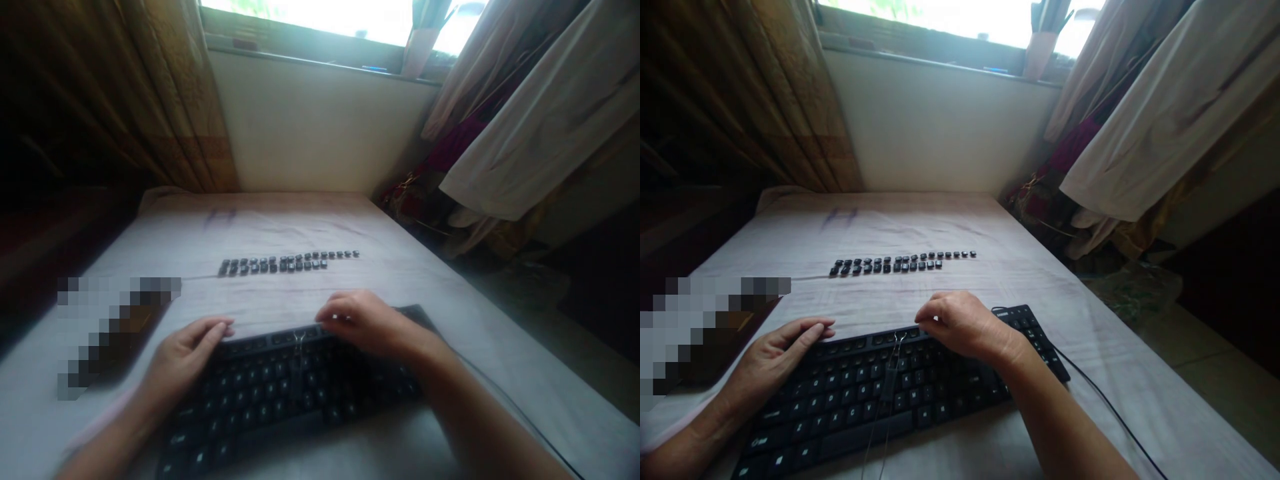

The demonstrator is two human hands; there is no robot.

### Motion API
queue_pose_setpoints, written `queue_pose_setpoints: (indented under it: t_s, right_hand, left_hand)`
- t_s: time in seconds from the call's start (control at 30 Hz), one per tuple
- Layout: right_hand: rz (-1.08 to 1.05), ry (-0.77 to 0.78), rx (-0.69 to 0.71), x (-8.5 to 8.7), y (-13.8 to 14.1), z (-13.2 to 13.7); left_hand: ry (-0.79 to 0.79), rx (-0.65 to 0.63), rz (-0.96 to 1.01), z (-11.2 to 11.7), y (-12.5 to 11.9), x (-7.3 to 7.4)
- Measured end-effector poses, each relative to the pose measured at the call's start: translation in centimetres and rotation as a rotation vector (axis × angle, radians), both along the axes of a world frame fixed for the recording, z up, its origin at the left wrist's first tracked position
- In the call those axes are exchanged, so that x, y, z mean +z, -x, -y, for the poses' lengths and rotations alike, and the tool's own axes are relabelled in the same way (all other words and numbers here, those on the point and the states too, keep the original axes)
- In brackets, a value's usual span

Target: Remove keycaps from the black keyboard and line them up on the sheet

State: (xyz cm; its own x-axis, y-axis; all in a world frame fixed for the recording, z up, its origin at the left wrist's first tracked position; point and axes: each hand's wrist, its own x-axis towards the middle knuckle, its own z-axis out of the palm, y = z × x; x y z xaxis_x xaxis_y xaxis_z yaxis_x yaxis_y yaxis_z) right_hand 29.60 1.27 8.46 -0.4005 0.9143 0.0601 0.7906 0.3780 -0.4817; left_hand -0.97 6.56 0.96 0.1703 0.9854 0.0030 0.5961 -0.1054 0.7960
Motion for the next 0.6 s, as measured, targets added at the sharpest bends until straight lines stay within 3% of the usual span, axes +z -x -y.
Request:
queue_pose_setpoints:
  t_s: [0.27, 0.6]
  right_hand:
    - [0.076, 0.072, 0.11, 0.5, 2.3, 1.3]
    - [0.204, 0.031, 0.24, -0.6, 4.4, 1.9]
  left_hand:
    - [0.017, -0.02, 0.044, 0.0, 0.0, -0.2]
    - [0.002, -0.049, 0.062, 0.1, 0.2, -0.5]
